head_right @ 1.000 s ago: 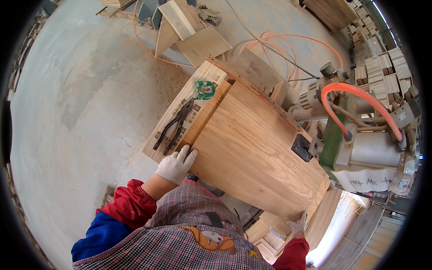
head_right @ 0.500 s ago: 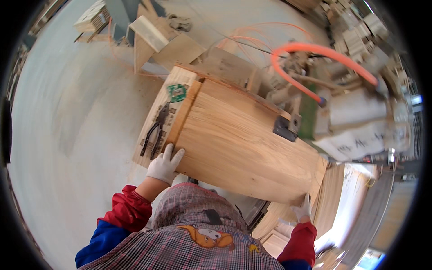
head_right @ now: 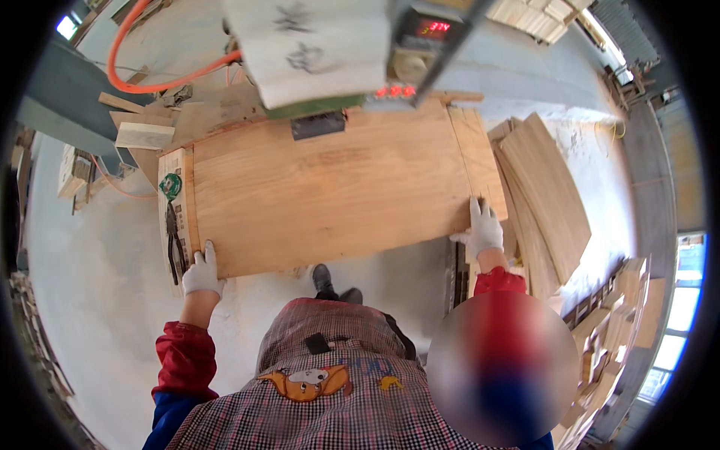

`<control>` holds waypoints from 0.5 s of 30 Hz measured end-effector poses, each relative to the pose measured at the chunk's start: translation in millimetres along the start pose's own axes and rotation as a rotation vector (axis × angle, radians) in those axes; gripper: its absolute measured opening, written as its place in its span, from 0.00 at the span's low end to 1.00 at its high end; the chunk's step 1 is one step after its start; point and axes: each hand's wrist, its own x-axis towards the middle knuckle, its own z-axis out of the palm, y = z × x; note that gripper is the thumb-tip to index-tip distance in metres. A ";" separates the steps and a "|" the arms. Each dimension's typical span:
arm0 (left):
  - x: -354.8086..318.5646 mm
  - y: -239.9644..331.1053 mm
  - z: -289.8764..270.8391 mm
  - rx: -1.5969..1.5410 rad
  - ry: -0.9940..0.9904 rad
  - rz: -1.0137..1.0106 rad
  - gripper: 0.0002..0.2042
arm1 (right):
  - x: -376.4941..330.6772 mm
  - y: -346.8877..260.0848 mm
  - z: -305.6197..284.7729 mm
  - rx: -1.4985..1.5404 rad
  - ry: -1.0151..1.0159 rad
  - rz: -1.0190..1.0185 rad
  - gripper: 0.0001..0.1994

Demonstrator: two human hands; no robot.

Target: The person places wooden planks one at a time onto a sanding machine and سپس stacks them on a pallet.

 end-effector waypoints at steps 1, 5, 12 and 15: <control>0.0 0.2 2.2 0.021 -0.019 -0.019 0.45 | -2.8 1.3 2.0 0.014 0.031 -0.013 0.50; 2.1 1.2 0.1 0.087 -0.055 -0.066 0.50 | -6.5 -0.4 4.9 0.068 0.093 -0.024 0.48; 1.7 6.2 -2.6 0.111 -0.038 -0.068 0.47 | -8.3 -0.9 -7.6 0.089 0.084 0.006 0.45; 2.5 4.0 1.4 0.118 -0.027 -0.071 0.48 | -8.7 0.0 -8.2 0.100 0.086 0.009 0.45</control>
